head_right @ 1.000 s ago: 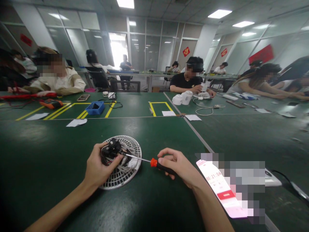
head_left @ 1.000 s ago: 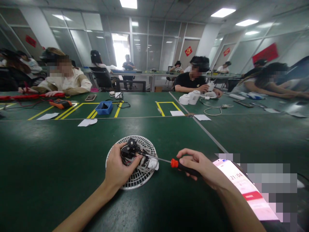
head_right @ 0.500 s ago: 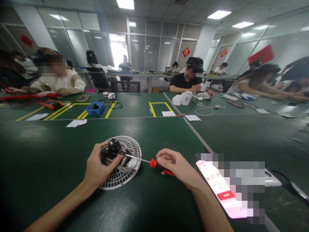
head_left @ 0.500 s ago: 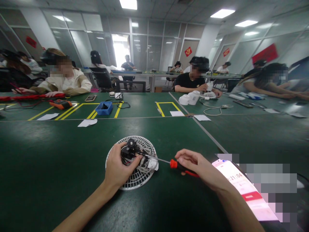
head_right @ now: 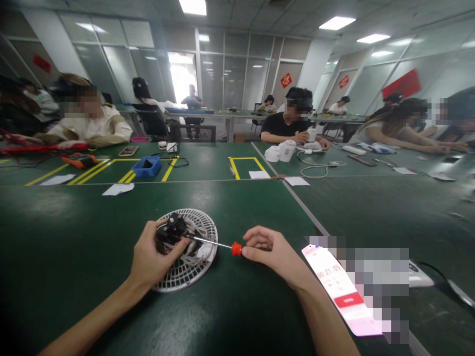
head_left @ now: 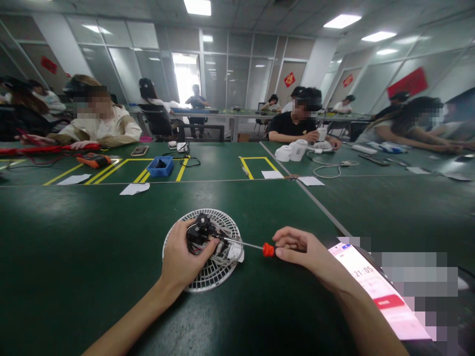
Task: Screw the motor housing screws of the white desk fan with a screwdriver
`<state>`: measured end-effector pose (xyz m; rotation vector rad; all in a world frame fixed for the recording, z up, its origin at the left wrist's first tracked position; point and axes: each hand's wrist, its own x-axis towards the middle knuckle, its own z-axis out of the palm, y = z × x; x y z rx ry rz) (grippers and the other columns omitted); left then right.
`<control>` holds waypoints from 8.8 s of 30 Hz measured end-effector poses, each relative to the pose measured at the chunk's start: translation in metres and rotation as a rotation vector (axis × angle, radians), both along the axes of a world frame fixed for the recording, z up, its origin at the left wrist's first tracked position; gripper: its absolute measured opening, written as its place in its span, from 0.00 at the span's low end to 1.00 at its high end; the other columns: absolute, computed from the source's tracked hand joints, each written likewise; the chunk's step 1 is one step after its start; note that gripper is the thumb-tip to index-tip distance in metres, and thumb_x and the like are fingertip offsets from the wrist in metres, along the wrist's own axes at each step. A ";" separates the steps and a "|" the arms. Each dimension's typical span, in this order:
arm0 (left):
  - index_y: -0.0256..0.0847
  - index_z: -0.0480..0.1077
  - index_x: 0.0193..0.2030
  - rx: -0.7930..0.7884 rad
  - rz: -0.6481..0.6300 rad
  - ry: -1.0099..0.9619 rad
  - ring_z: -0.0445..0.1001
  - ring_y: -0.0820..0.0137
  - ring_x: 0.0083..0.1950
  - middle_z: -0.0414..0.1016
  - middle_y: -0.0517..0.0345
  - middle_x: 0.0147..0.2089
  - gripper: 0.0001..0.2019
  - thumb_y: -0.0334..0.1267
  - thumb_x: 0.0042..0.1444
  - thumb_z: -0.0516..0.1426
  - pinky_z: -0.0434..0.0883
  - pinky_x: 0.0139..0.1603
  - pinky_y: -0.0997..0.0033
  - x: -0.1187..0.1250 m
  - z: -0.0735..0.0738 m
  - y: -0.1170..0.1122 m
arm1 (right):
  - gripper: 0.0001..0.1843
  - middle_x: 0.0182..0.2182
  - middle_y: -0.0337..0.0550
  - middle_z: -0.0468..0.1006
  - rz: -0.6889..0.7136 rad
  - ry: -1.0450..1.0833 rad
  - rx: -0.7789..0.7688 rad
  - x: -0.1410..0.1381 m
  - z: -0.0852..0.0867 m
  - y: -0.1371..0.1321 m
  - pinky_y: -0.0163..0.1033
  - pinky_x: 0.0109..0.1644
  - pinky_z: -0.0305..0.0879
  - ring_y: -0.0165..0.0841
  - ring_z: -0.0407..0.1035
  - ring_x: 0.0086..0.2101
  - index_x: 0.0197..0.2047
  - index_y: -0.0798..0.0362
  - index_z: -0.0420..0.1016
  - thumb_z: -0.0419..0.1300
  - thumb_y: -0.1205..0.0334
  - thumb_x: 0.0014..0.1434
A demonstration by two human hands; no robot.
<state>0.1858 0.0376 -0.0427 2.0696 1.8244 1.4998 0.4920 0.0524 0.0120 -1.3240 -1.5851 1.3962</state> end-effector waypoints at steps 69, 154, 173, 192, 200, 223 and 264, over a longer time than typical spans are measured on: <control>0.42 0.67 0.53 0.004 0.008 0.014 0.76 0.59 0.47 0.74 0.52 0.46 0.25 0.56 0.56 0.64 0.76 0.50 0.54 0.000 -0.002 0.001 | 0.27 0.29 0.42 0.80 0.076 0.048 -0.274 -0.007 0.003 -0.006 0.32 0.19 0.65 0.31 0.71 0.22 0.53 0.50 0.72 0.56 0.36 0.63; 0.43 0.67 0.53 0.014 0.009 0.026 0.76 0.58 0.47 0.74 0.53 0.46 0.24 0.55 0.56 0.64 0.75 0.50 0.53 0.000 -0.002 0.001 | 0.22 0.34 0.43 0.80 -0.004 -0.033 0.056 -0.004 0.008 -0.007 0.39 0.33 0.72 0.36 0.76 0.32 0.47 0.50 0.77 0.61 0.40 0.62; 0.42 0.67 0.52 -0.002 0.015 0.015 0.76 0.58 0.46 0.73 0.52 0.45 0.25 0.56 0.56 0.63 0.75 0.49 0.53 0.000 -0.002 0.000 | 0.19 0.35 0.40 0.80 0.017 -0.031 0.237 0.000 0.014 -0.007 0.41 0.43 0.73 0.36 0.75 0.36 0.43 0.49 0.78 0.75 0.59 0.48; 0.42 0.67 0.51 -0.005 0.016 0.011 0.75 0.59 0.46 0.73 0.52 0.44 0.24 0.56 0.56 0.63 0.75 0.49 0.53 0.000 -0.001 0.001 | 0.29 0.28 0.39 0.81 0.006 -0.054 -0.007 -0.001 0.008 -0.006 0.33 0.22 0.61 0.29 0.68 0.22 0.56 0.50 0.70 0.66 0.41 0.59; 0.42 0.67 0.52 -0.010 0.021 0.018 0.76 0.59 0.46 0.73 0.52 0.45 0.25 0.56 0.56 0.64 0.75 0.50 0.53 0.001 -0.002 0.000 | 0.27 0.31 0.37 0.80 -0.023 -0.018 0.154 0.003 0.009 -0.004 0.41 0.41 0.70 0.36 0.74 0.35 0.53 0.48 0.71 0.73 0.51 0.53; 0.43 0.67 0.52 -0.003 0.018 0.016 0.76 0.58 0.47 0.74 0.52 0.45 0.25 0.56 0.56 0.64 0.75 0.51 0.53 0.001 -0.002 0.000 | 0.24 0.33 0.42 0.83 -0.077 -0.012 0.073 0.004 0.016 -0.004 0.41 0.38 0.70 0.38 0.77 0.34 0.40 0.50 0.76 0.75 0.44 0.48; 0.40 0.67 0.52 -0.022 0.007 0.044 0.75 0.58 0.46 0.72 0.52 0.45 0.27 0.59 0.57 0.60 0.75 0.50 0.53 -0.004 -0.004 0.001 | 0.26 0.56 0.55 0.78 -0.341 -0.402 0.430 -0.043 -0.068 0.020 0.52 0.60 0.65 0.46 0.71 0.54 0.63 0.56 0.72 0.56 0.56 0.64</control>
